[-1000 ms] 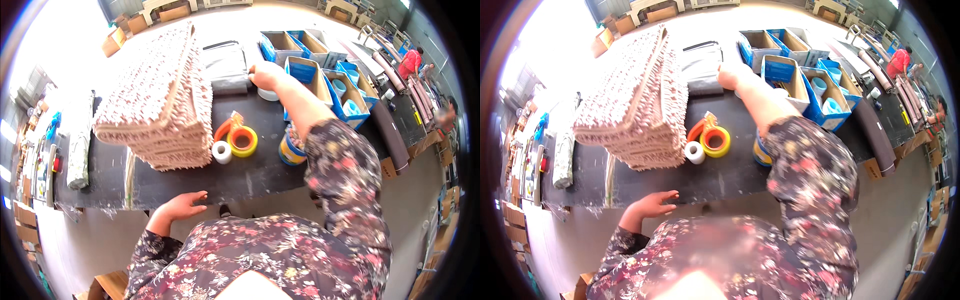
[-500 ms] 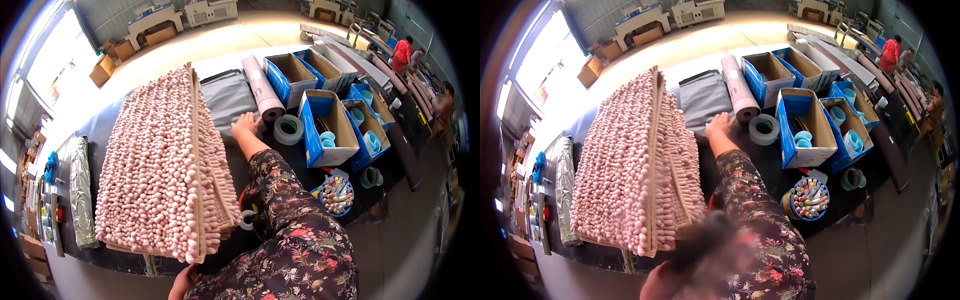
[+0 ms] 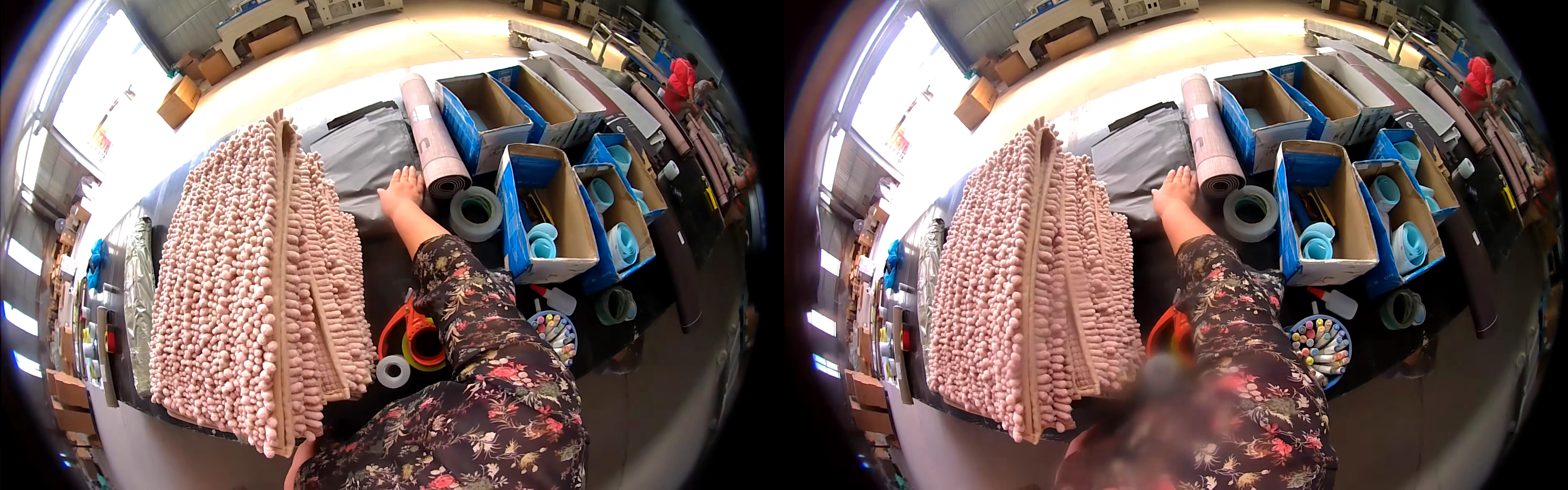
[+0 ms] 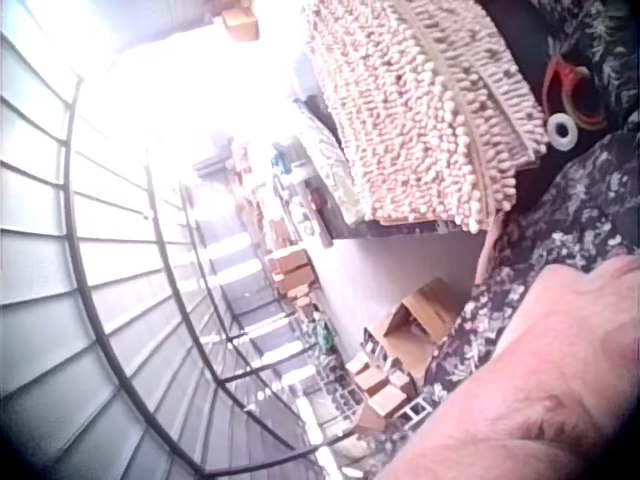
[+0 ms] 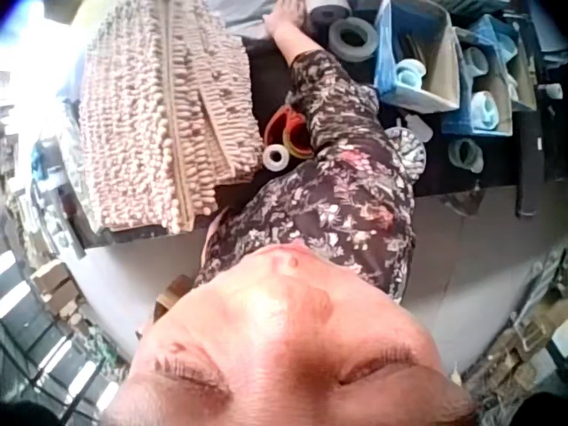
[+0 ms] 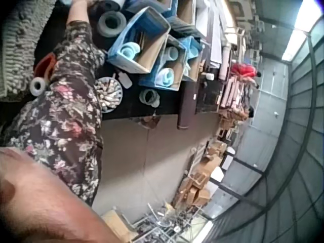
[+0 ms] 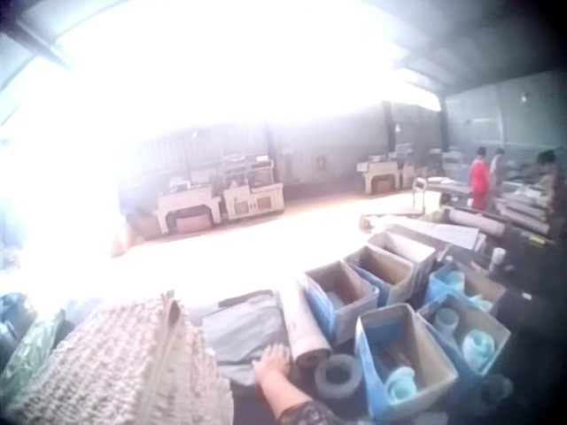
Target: The person prepares two labels, places a rolled rug into a gray plastic shipping bag, seals it, attaches a shipping label, and writes on the package with a marker.
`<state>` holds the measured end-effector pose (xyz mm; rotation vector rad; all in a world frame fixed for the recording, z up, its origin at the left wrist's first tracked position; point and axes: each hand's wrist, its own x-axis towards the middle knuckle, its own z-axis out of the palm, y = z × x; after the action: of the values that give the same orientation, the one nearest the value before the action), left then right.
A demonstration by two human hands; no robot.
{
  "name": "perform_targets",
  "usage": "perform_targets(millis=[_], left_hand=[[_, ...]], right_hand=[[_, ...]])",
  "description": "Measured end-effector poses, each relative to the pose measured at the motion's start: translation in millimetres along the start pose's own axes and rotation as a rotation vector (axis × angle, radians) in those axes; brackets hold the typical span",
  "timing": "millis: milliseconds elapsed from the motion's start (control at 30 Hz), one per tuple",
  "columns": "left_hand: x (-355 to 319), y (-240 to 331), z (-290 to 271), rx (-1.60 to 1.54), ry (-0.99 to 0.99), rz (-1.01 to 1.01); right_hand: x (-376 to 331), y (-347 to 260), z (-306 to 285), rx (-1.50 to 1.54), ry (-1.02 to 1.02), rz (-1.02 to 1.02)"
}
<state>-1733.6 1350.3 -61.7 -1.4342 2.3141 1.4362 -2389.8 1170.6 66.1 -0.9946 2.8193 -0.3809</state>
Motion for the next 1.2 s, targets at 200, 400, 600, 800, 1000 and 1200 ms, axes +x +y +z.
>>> perform_targets(millis=[200,400,600,800,1000,1200], left_hand=[[0,20,0,-0.007,0.016,-0.036],[-11,16,7,-0.036,0.043,-0.050],[-10,47,5,-0.054,0.042,-0.014],[-44,134,-8,-0.079,0.094,-0.014],[-53,195,-19,0.102,0.127,0.031],[-94,176,-25,0.177,0.344,0.039]], right_hand=[[3,6,12,0.024,0.232,-0.105],[-14,-5,9,0.126,0.234,-0.194],[-9,12,4,0.339,0.501,-0.200],[-17,-5,-54,0.445,-0.130,0.224],[36,22,-54,0.173,-0.051,-0.195],[26,-20,-177,1.107,0.295,-0.222]])
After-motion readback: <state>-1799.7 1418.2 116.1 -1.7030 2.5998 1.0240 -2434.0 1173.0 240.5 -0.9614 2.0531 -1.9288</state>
